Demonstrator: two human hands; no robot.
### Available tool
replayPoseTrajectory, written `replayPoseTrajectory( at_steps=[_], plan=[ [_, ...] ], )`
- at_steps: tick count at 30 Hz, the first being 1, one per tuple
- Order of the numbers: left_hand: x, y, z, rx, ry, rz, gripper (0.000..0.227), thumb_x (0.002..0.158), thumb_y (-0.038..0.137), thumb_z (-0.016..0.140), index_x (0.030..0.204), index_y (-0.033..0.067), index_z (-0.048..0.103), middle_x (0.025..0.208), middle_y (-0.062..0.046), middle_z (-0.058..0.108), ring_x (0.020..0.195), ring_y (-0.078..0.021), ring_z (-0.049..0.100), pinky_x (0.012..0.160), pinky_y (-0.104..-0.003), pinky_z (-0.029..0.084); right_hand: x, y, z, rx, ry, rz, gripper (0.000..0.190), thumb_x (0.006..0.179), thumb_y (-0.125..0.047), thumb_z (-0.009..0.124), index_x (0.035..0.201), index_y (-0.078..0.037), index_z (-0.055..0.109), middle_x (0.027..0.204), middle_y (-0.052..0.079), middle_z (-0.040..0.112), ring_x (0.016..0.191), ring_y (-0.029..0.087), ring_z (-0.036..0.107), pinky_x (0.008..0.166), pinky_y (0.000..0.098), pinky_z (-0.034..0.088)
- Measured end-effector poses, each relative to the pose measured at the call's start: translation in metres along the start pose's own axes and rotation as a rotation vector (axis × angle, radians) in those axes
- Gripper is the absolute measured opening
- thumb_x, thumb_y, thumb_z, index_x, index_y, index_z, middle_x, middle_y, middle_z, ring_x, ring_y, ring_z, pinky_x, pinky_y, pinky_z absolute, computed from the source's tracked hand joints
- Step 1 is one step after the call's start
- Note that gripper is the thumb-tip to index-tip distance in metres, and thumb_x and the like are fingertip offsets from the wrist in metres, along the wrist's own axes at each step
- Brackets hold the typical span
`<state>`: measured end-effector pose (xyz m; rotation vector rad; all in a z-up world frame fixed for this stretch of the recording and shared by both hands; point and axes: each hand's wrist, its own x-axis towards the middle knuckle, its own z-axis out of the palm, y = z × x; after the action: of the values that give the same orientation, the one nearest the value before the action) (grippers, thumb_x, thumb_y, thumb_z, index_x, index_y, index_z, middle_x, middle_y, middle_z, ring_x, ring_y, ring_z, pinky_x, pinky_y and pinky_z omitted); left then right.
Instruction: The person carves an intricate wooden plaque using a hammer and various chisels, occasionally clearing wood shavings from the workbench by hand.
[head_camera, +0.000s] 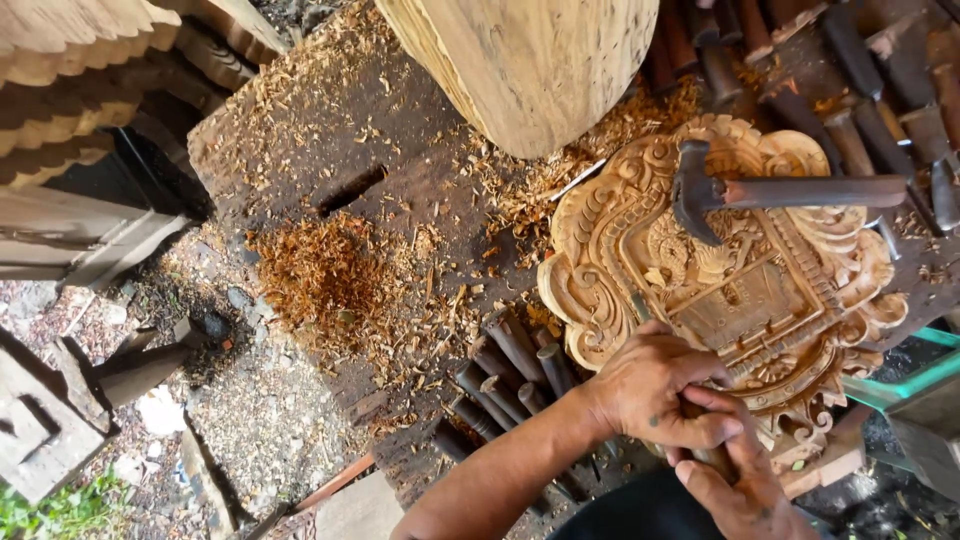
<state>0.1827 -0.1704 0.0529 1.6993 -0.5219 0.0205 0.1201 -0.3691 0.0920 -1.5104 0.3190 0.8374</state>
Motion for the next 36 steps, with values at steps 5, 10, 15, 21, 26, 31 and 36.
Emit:
replayPoseTrajectory(
  at_steps=[5,10,15,21,26,31,36],
  plan=[
    [-0.009,-0.002,-0.001,0.026,0.016,-0.017,0.058,0.09,0.065,0.058,0.11,0.012,0.071,0.075,-0.002,0.068,0.07,-0.0147,0.066,0.079,-0.029,0.043,-0.007,-0.01,0.008,-0.187,-0.018,-0.103,0.071,0.078,0.01,0.06,0.145,-0.001,0.039,0.11,0.017,0.06,0.092,0.021,0.063,0.083,0.0352,0.054],
    [-0.014,-0.005,-0.002,0.023,0.032,-0.006,0.06,0.089,0.065,0.058,0.112,0.0111,0.071,0.082,-0.003,0.07,0.075,-0.0155,0.067,0.079,-0.028,0.042,-0.01,-0.023,0.018,-0.159,0.034,0.034,0.07,0.077,0.011,0.059,0.144,-0.003,0.042,0.112,0.016,0.061,0.096,0.021,0.065,0.086,0.0348,0.053],
    [-0.014,-0.005,-0.004,-0.021,0.021,-0.014,0.061,0.088,0.066,0.057,0.111,0.0113,0.072,0.078,-0.002,0.069,0.072,-0.0154,0.066,0.078,-0.028,0.041,-0.012,-0.041,0.03,-0.161,0.08,0.128,0.071,0.078,0.012,0.058,0.145,-0.007,0.044,0.116,0.018,0.064,0.104,0.025,0.069,0.094,0.0379,0.055],
    [-0.013,-0.004,-0.007,-0.051,0.007,-0.024,0.056,0.088,0.066,0.057,0.105,0.0148,0.072,0.078,-0.001,0.069,0.073,-0.0147,0.066,0.077,-0.028,0.04,-0.013,-0.044,0.036,-0.094,0.125,0.146,0.072,0.077,0.011,0.056,0.145,-0.008,0.042,0.138,0.017,0.056,0.127,0.027,0.062,0.107,0.0421,0.049],
    [-0.018,-0.017,-0.017,-0.17,-0.005,0.044,0.049,0.091,0.062,0.058,0.105,0.0171,0.071,0.085,0.0,0.072,0.077,-0.0131,0.068,0.08,-0.027,0.042,-0.003,-0.004,0.028,-0.205,-0.067,0.013,0.077,0.079,0.006,0.064,0.149,-0.009,0.034,0.135,0.016,0.049,0.119,0.024,0.065,0.102,0.037,0.049],
    [-0.027,-0.01,-0.014,-0.112,0.014,0.11,0.041,0.095,0.059,0.063,0.102,0.0199,0.072,0.088,0.002,0.073,0.078,-0.0118,0.068,0.082,-0.026,0.042,0.0,0.027,0.015,-0.391,-0.167,-0.366,0.074,0.082,0.0,0.07,0.149,-0.003,0.038,0.136,0.018,0.047,0.103,0.023,0.065,0.088,0.0343,0.056],
    [-0.025,0.001,0.001,-0.007,0.042,0.09,0.046,0.092,0.061,0.06,0.095,0.0166,0.071,0.074,0.0,0.067,0.066,-0.0133,0.061,0.073,-0.028,0.037,-0.017,0.017,0.008,-0.266,0.055,-0.04,0.07,0.075,0.002,0.069,0.14,-0.004,0.044,0.125,0.02,0.059,0.102,0.028,0.072,0.086,0.0384,0.06]
  ],
)
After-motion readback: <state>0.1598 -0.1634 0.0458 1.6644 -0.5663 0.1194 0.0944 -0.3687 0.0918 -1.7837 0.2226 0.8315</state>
